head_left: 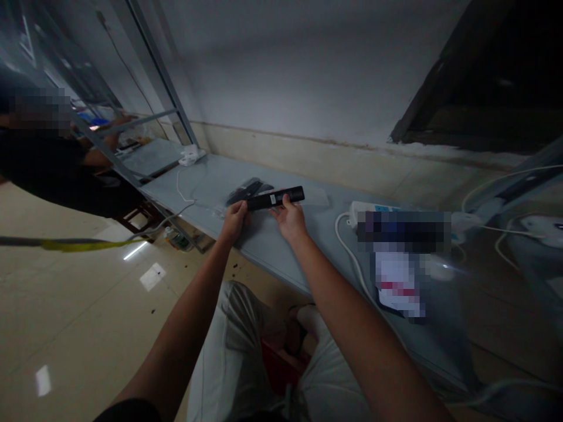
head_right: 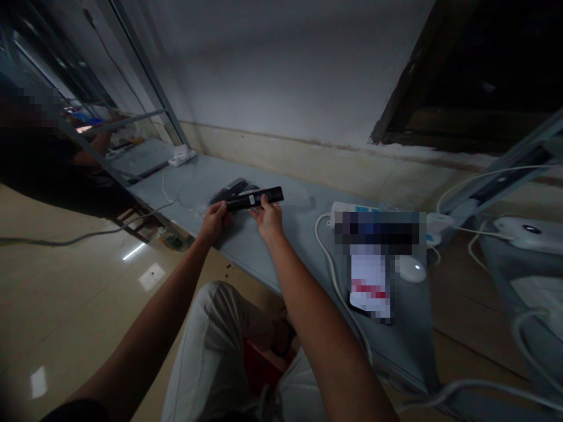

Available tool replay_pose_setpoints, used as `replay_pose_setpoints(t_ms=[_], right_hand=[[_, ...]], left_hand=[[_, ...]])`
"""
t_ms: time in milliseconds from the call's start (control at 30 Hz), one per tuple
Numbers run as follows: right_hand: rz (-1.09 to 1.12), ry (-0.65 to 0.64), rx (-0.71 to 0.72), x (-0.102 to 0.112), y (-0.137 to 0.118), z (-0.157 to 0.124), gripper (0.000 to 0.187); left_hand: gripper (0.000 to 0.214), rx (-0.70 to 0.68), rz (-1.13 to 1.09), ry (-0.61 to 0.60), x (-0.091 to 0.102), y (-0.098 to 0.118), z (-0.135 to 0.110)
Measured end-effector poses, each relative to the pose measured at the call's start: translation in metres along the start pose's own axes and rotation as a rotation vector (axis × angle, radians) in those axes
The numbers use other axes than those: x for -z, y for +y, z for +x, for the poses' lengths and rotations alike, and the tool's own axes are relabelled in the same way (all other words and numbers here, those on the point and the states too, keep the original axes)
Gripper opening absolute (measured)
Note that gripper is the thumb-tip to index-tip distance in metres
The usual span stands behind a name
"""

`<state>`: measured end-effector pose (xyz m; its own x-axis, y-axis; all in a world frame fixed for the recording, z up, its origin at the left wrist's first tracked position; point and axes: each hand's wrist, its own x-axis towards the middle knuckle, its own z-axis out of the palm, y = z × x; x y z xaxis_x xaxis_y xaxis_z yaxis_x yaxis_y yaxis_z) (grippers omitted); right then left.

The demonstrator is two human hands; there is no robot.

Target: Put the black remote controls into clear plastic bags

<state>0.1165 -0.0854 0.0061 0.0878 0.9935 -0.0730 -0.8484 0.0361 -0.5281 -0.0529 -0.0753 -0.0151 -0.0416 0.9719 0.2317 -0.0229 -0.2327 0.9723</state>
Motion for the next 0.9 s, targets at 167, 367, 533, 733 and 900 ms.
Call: replay_pose_setpoints(t_ms=[167, 367, 533, 733, 900], right_hand=[[-0.006, 0.016, -0.024, 0.003, 0.002, 0.003, 0.015], [-0.005, -0.018, -0.063, 0.002, 0.008, 0.003, 0.010], [-0.014, 0.025, -0.065, -0.001, 0.011, 0.004, 0.017], [0.052, 0.043, -0.076, 0.002, 0.003, 0.005, 0.036], [0.060, 0.059, -0.069, 0.005, -0.005, 0.003, 0.034]], left_hand=[[0.049, -0.064, -0.054, -0.117, 0.000, 0.000, 0.001], [0.043, -0.098, 0.027, -0.005, -0.005, 0.004, -0.002], [0.040, -0.172, 0.077, 0.057, -0.011, 0.013, -0.006], [0.035, -0.230, 0.002, 0.297, -0.008, 0.009, -0.002], [0.035, -0.197, -0.194, 0.475, 0.000, 0.004, 0.007]])
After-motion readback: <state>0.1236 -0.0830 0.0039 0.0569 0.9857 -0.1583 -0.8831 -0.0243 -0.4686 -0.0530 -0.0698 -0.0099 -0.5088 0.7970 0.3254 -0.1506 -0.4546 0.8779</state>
